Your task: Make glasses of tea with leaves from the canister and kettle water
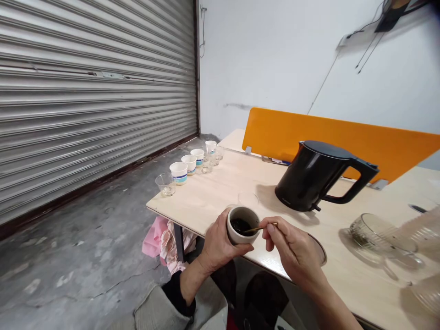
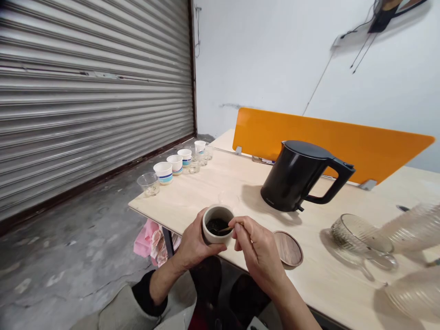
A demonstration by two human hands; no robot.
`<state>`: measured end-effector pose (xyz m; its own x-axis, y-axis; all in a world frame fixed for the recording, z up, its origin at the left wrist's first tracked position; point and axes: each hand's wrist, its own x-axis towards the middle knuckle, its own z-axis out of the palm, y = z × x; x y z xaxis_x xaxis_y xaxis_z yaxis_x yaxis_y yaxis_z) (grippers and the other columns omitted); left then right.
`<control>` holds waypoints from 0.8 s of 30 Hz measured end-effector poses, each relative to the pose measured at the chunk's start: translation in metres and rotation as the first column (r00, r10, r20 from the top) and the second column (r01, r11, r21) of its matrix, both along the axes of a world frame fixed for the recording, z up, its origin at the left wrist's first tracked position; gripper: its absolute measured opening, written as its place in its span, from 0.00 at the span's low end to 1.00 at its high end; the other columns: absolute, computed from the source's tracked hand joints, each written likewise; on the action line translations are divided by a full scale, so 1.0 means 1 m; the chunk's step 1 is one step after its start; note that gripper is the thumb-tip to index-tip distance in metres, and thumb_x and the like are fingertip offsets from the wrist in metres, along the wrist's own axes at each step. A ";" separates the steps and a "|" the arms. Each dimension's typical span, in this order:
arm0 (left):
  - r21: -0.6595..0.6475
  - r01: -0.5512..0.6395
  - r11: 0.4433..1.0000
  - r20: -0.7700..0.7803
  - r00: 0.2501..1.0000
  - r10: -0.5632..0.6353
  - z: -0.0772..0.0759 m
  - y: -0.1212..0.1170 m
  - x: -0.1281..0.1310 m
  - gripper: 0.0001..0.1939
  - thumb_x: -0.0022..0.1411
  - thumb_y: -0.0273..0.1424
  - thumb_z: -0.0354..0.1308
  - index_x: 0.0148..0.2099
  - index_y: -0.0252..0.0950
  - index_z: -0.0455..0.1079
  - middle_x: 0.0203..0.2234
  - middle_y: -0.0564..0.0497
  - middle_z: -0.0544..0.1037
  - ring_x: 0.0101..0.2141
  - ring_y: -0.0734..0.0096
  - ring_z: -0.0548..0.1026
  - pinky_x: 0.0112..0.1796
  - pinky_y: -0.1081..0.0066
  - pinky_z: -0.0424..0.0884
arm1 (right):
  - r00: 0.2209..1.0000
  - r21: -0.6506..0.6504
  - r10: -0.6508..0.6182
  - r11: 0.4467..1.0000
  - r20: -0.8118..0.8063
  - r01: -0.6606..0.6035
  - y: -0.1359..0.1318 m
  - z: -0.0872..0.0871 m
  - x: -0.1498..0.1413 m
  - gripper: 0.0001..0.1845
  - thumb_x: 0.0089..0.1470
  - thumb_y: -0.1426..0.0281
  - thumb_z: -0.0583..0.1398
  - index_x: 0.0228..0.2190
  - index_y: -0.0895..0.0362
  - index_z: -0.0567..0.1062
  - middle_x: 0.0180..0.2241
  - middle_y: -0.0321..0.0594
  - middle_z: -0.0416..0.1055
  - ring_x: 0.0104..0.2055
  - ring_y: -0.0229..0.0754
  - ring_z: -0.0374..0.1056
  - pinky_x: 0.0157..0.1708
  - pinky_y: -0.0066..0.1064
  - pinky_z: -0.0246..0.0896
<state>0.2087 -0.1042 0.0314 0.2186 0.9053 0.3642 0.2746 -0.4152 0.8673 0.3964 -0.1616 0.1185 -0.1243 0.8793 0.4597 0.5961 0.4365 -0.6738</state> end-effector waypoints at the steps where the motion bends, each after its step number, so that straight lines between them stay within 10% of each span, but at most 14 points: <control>1: 0.007 -0.002 1.000 0.002 1.000 0.002 0.000 0.000 0.000 0.50 0.41 0.35 0.77 0.65 0.45 0.59 0.57 0.47 0.74 0.55 0.51 0.73 0.55 0.54 0.70 | 0.999 -0.011 -0.020 1.000 -0.045 0.019 0.000 -0.002 0.001 0.12 0.68 0.63 0.55 0.43 0.52 0.76 0.27 0.33 0.70 0.25 0.35 0.68 0.28 0.28 0.63; 9: 0.059 0.016 0.998 -0.001 1.000 -0.016 -0.004 0.003 -0.001 0.51 0.44 0.43 0.76 0.66 0.44 0.57 0.59 0.46 0.71 0.59 0.50 0.71 0.59 0.52 0.67 | 0.814 -0.089 -0.191 0.981 -0.549 0.170 0.007 -0.014 0.012 0.13 0.65 0.58 0.58 0.39 0.54 0.77 0.28 0.33 0.70 0.23 0.34 0.67 0.26 0.28 0.64; 24: 0.081 0.015 0.997 -0.011 1.000 -0.014 -0.006 0.004 -0.002 0.51 0.45 0.46 0.76 0.67 0.43 0.56 0.61 0.44 0.71 0.60 0.50 0.70 0.60 0.52 0.66 | 0.514 -0.175 -0.239 0.970 -0.824 0.171 0.011 -0.012 0.017 0.12 0.57 0.60 0.66 0.36 0.56 0.77 0.27 0.34 0.69 0.24 0.33 0.65 0.25 0.26 0.65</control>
